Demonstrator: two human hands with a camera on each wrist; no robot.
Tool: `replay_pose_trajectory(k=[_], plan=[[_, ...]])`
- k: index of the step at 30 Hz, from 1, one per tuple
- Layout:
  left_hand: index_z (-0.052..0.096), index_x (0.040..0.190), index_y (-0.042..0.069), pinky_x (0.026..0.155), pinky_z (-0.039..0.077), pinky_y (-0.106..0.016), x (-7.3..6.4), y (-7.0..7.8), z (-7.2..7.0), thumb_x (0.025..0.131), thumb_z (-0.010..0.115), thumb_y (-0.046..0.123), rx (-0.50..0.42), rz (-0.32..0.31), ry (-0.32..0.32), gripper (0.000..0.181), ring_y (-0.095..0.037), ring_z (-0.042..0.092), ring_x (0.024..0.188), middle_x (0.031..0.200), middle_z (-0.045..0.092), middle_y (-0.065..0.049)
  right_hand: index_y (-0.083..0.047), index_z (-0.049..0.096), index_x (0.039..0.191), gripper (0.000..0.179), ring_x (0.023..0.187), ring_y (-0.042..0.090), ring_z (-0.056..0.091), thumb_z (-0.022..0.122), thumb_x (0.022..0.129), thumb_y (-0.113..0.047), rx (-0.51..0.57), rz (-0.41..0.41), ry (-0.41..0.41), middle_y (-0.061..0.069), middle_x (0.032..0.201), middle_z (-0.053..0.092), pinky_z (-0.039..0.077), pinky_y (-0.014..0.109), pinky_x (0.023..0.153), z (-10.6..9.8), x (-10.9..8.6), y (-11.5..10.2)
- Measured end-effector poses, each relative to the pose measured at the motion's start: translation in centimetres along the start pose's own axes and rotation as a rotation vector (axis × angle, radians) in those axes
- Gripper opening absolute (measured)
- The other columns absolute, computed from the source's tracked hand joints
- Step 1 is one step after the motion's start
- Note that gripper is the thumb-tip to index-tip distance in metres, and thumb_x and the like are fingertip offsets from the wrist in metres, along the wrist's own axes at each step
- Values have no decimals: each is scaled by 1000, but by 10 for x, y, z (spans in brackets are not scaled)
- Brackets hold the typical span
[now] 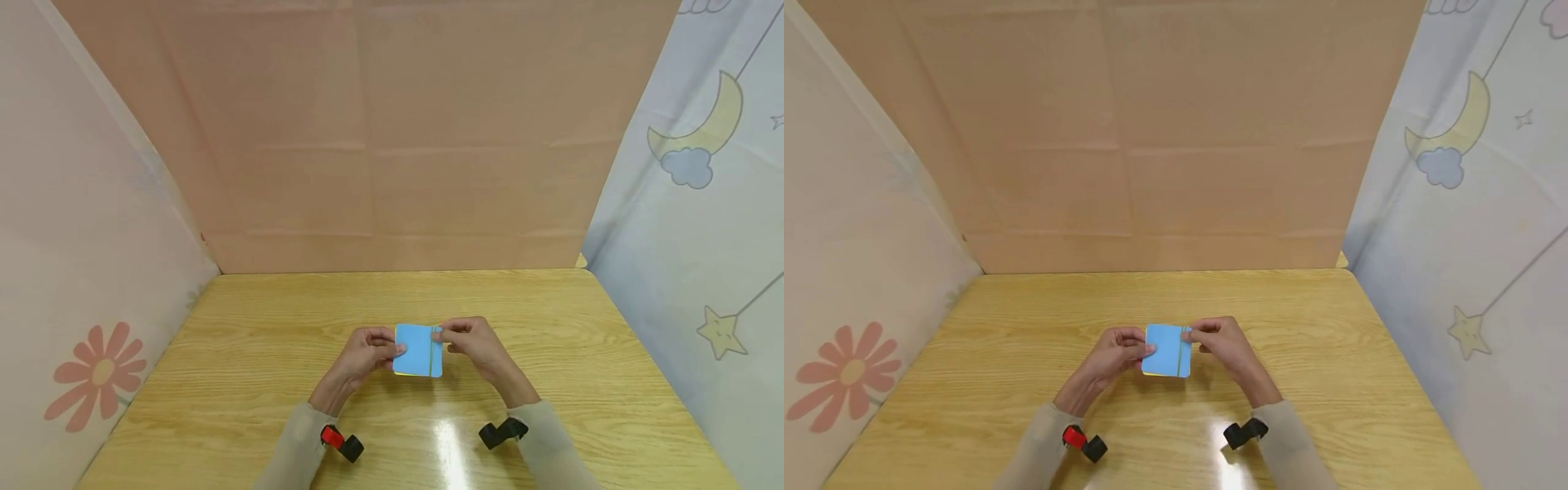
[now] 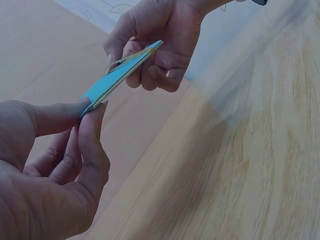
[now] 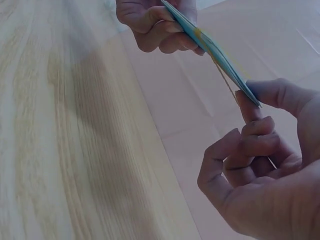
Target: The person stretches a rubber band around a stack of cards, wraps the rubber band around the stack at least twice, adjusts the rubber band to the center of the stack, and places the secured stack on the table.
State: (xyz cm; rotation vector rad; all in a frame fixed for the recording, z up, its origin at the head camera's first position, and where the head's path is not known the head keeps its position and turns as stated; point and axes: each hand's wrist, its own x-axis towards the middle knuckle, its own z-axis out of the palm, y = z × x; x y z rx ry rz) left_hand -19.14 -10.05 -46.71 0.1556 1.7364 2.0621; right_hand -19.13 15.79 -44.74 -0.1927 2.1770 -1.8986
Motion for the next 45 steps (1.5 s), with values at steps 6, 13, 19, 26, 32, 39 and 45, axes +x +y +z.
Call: replay_pose_trajectory(k=[6,13,19,26,32,39,45], plan=[[68,88,11,62,57,-21,0,-2,2,95,74,2,3,-2,2,13,-7,64,63,76,72,6,5,77,98,21,94,19,63,76,95,-16,-26,-8,-29,0,105,70,58,46,90,-4,0,0],[70,89,11,64,57,-22,0,-3,2,95,74,2,16,-18,28,12,-8,65,65,77,74,5,4,76,98,21,97,21,61,76,96,-17,-51,-1,-71,0,102,68,57,45,91,-7,1,0],[69,89,11,64,56,-22,0,-5,1,95,74,2,16,-22,23,12,-8,64,66,78,74,6,2,76,99,23,100,23,62,76,97,-21,-68,18,-102,-1,104,69,57,44,91,-9,1,-1],[69,89,12,64,56,-22,0,-3,0,95,74,1,9,-31,31,13,-8,64,65,78,73,5,4,70,109,27,90,19,59,70,102,-21,-80,24,-168,0,98,64,58,40,85,-11,1,0],[71,89,12,66,56,-25,1,-1,-1,96,74,2,6,-29,61,13,-9,65,68,79,75,5,6,62,112,23,74,20,45,62,106,-17,-44,14,-224,3,84,51,52,38,78,-10,1,-2],[73,97,4,66,56,-27,5,-3,-2,94,78,5,21,-14,92,6,-11,69,72,82,75,2,11,60,125,39,87,19,61,63,106,-23,-45,46,-183,8,99,63,60,41,85,-3,3,-5],[73,99,2,67,57,-26,5,-3,-1,92,79,5,22,-8,96,10,-11,69,73,82,75,2,7,55,137,48,92,22,68,66,105,-28,-92,72,-73,18,116,65,63,46,89,4,4,-8]])
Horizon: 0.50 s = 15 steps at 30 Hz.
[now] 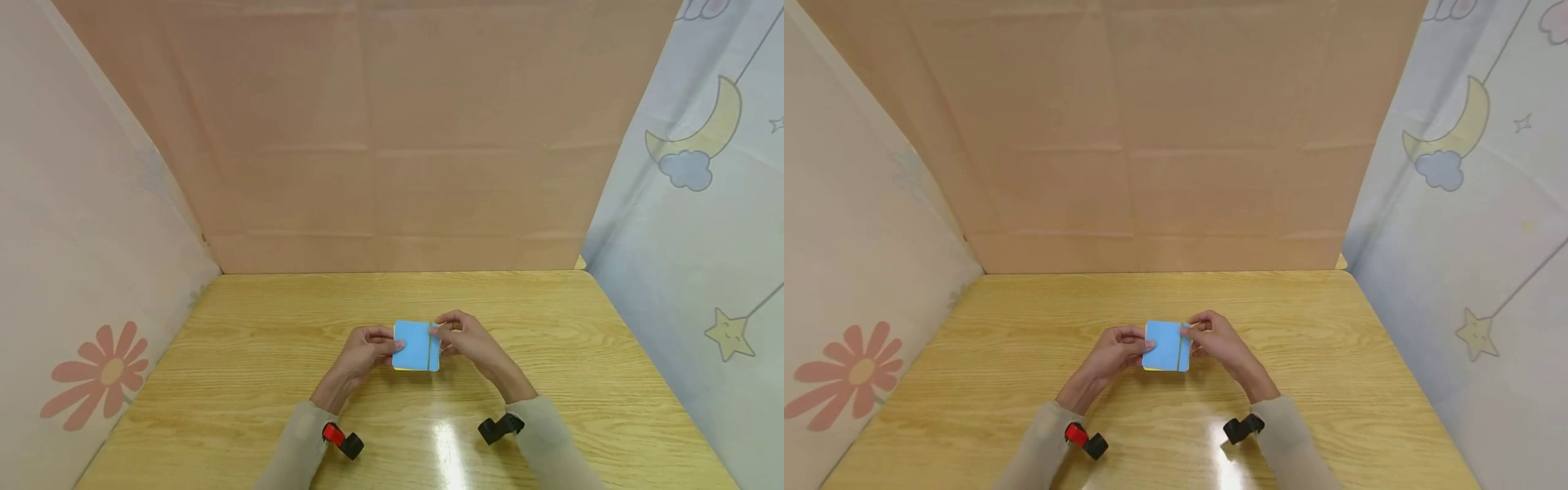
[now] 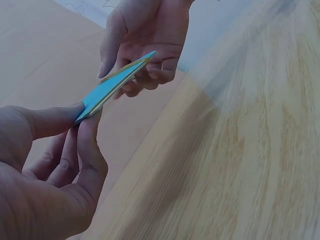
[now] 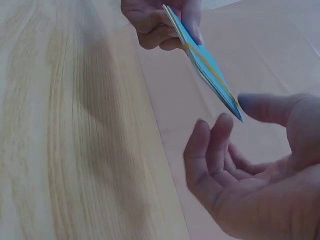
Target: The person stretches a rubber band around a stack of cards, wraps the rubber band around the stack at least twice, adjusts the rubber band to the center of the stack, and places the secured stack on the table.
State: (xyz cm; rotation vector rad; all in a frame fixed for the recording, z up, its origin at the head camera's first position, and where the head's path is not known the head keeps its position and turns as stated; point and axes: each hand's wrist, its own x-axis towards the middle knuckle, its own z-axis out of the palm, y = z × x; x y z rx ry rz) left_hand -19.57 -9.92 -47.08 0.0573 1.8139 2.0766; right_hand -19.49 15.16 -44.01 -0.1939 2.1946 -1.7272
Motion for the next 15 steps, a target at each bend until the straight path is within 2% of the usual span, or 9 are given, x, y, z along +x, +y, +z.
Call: replay_pose_trajectory(k=[2,7,11,15], plan=[[73,99,3,67,57,-26,0,0,0,92,79,5,0,-4,-1,9,-11,69,73,83,76,2,4,60,136,45,94,22,70,66,105,-27,-18,-10,17,19,119,67,63,48,91,-1,0,-1],[74,105,0,70,56,-27,1,-2,-1,93,79,7,19,-5,5,15,-11,70,76,86,76,3,2,72,126,34,97,21,75,68,104,-24,-41,-42,3,18,118,75,63,51,93,-5,3,-1],[72,119,-4,74,57,-27,1,-3,-2,95,78,11,36,-7,18,29,-12,71,83,94,77,1,3,74,123,33,90,20,76,71,102,-23,-38,-29,9,15,112,78,64,51,92,-7,7,-3],[68,133,-3,80,61,-27,0,-4,-3,100,74,19,51,-14,19,40,-13,73,91,110,76,-6,5,74,122,34,86,21,77,73,101,-22,-36,-26,2,15,107,79,65,51,91,-10,9,-4]])
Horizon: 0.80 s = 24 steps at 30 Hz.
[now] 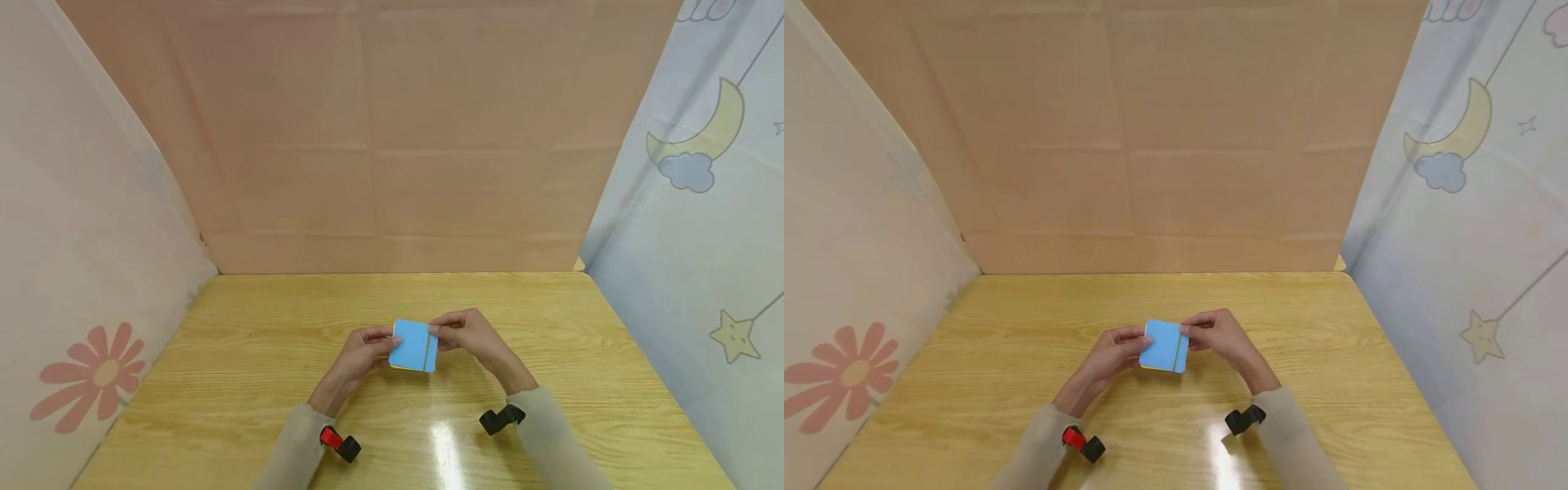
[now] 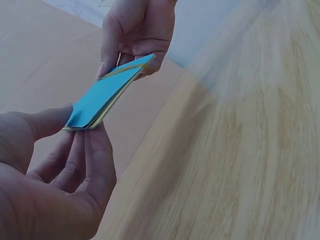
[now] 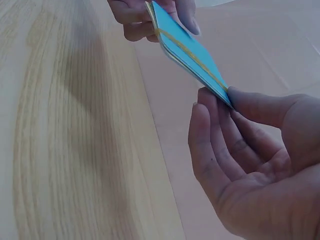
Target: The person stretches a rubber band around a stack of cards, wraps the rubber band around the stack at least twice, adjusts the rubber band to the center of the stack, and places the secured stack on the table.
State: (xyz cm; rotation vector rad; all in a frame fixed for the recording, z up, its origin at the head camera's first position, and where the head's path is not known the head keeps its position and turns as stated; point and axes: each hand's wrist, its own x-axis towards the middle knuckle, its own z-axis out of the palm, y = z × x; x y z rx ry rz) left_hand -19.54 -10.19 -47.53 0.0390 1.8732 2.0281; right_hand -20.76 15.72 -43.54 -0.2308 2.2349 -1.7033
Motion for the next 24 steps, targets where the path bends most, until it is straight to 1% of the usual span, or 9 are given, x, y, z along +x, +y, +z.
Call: replay_pose_trajectory(k=[2,4,7,11,16,19,24], plan=[[66,137,-2,82,63,-28,-1,-1,-1,102,71,23,5,4,-8,43,-13,74,93,116,76,-9,6,73,123,36,86,21,77,72,101,-22,-3,-5,-8,15,107,79,65,51,91,-2,1,-1],[67,138,-1,82,64,-30,-2,-1,-2,103,70,24,6,7,-14,43,-13,74,93,118,76,-10,7,72,124,37,85,22,77,72,101,-22,-4,-3,-11,15,106,79,64,52,91,-3,1,-1],[69,135,-3,81,65,-31,-3,-2,-3,103,70,23,6,26,-34,41,-14,75,90,112,78,-7,7,72,124,37,85,22,77,73,101,-23,-3,-2,-15,15,105,79,64,53,91,-4,2,-1],[71,131,-4,79,66,-31,-2,-3,-5,102,71,20,-5,34,-61,38,-12,77,85,101,79,-1,7,73,123,37,84,21,76,73,101,-23,-2,6,-18,13,103,80,64,52,91,-5,3,-1],[71,129,-6,75,65,-28,-2,-4,-7,101,73,17,-14,36,-87,36,-10,74,77,90,75,2,7,74,121,36,84,20,76,73,101,-23,-16,13,-21,12,100,80,66,49,88,-8,3,-2],[71,128,-9,73,65,-26,-3,-3,-8,100,73,13,-21,39,-99,36,-9,73,75,88,75,2,6,75,121,36,83,21,76,72,101,-23,-32,6,-31,13,100,79,66,50,87,-9,3,-3],[70,129,-10,71,65,-24,-4,-1,-8,99,73,10,-38,32,-117,36,-11,77,77,91,80,-2,6,74,121,34,85,22,77,71,102,-22,-50,-9,-58,16,103,79,65,52,86,-10,4,-3]])
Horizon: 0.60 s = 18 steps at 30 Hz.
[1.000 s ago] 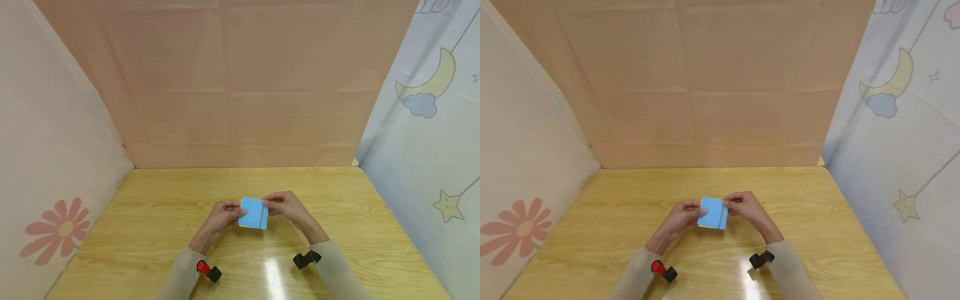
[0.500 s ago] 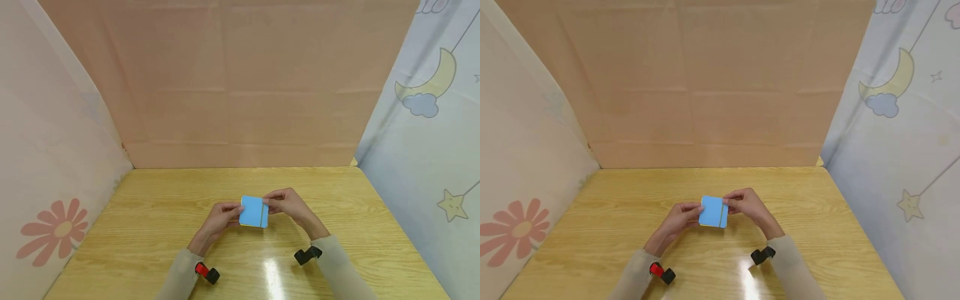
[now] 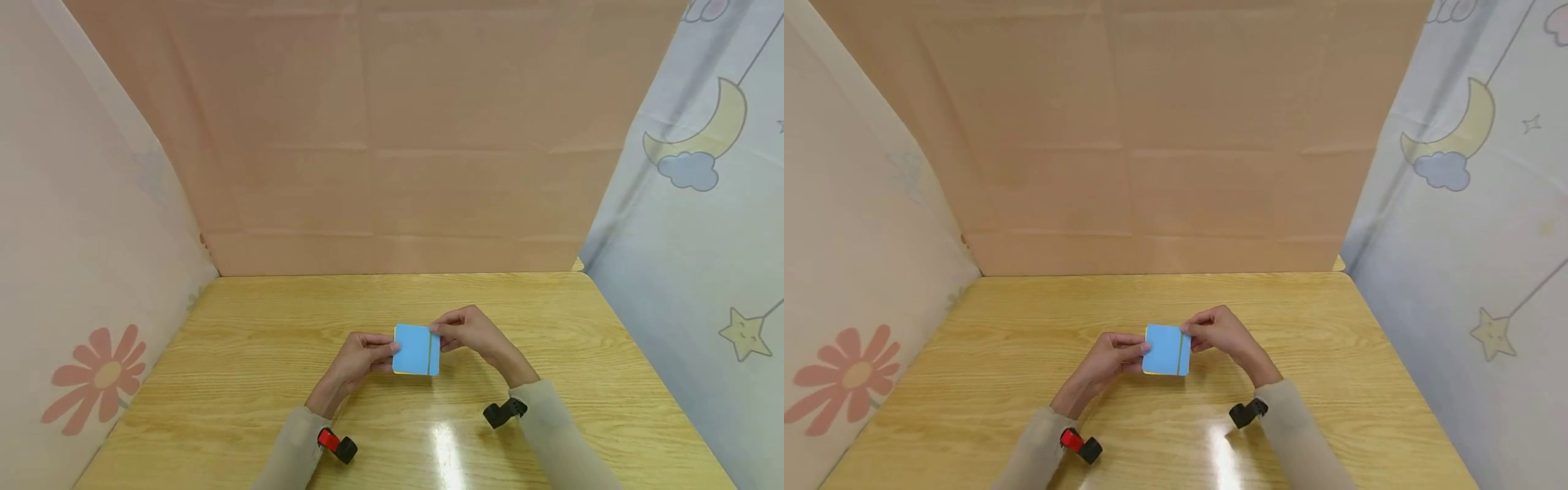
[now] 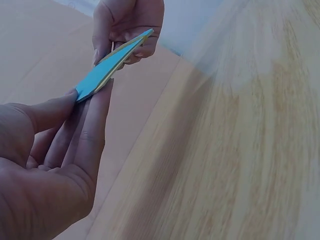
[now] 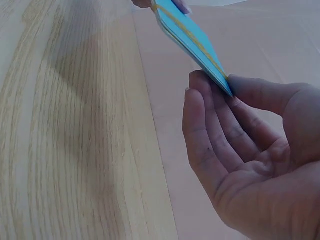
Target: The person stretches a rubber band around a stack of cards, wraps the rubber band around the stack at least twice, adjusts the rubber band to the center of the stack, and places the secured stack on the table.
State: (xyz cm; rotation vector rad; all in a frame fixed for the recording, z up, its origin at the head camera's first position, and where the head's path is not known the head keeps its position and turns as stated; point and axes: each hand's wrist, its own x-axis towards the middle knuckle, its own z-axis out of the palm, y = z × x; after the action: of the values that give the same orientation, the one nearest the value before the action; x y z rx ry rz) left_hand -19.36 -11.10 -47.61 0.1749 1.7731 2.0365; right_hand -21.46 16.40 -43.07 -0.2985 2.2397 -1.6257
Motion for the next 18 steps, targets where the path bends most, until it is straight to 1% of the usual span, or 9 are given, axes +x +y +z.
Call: replay_pose_trajectory(k=[5,11,15,18], plan=[[70,129,-10,72,65,-26,-1,1,-1,99,73,9,2,-3,-14,36,-13,79,81,97,81,-7,5,74,122,33,85,22,77,70,103,-22,-6,-17,-24,17,105,79,65,53,86,2,2,2],[69,129,-12,73,66,-27,-2,2,-2,99,72,5,7,0,-20,34,-14,79,82,102,81,-13,4,76,120,32,85,21,77,72,102,-23,-10,-24,-42,16,105,80,65,53,86,4,3,1],[69,128,-12,74,66,-28,-2,2,0,98,73,4,32,2,-32,34,-15,80,84,108,80,-19,1,78,119,32,88,21,78,72,101,-24,-28,-27,-63,16,109,80,66,50,85,5,3,-1],[70,127,-12,75,66,-30,-1,2,2,97,74,4,35,0,-29,34,-16,80,86,111,79,-23,-1,80,117,29,89,21,78,73,101,-25,-42,-24,-64,15,109,80,66,49,84,5,4,-4]])
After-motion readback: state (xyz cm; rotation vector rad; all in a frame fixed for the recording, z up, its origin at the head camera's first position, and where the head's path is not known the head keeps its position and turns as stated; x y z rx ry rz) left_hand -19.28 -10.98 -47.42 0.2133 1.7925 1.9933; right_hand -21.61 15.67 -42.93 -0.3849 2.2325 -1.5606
